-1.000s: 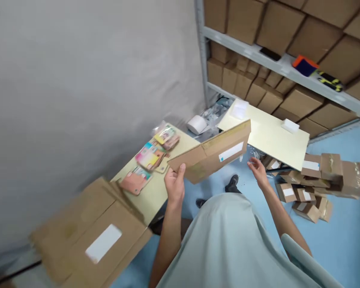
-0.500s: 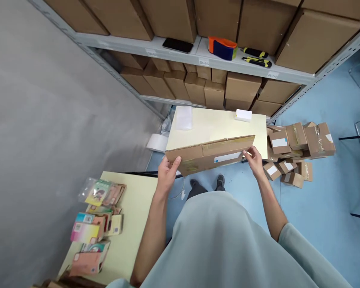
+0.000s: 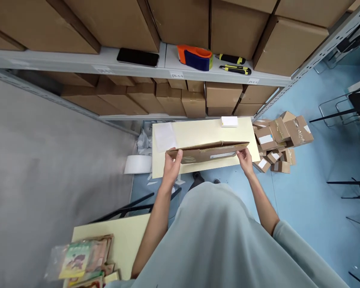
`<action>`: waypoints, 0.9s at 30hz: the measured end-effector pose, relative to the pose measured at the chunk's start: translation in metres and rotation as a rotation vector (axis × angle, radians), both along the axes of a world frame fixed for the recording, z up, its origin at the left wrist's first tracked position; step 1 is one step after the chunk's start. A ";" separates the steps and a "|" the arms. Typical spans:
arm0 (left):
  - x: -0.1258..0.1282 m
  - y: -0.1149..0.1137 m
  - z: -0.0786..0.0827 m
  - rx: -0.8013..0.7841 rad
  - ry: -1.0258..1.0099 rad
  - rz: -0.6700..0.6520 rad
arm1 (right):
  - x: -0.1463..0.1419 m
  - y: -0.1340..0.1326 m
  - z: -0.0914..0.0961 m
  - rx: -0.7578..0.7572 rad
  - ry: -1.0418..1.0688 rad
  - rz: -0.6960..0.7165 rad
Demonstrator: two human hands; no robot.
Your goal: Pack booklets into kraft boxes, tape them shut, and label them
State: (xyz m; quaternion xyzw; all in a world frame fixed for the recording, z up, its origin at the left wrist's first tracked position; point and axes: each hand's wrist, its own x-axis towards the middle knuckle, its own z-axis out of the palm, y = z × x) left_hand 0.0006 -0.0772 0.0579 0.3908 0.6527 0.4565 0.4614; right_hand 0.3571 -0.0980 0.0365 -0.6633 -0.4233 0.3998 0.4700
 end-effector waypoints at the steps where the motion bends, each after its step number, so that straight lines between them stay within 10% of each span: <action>1: -0.002 0.009 0.001 -0.002 -0.008 -0.010 | -0.004 0.004 0.001 -0.003 -0.003 -0.007; 15: -0.003 0.047 -0.015 -0.136 0.018 -0.349 | -0.057 0.018 0.029 -0.212 -0.124 0.088; 27: -0.008 0.012 0.028 -0.298 0.623 -0.451 | -0.025 0.078 0.068 -0.261 -0.811 0.430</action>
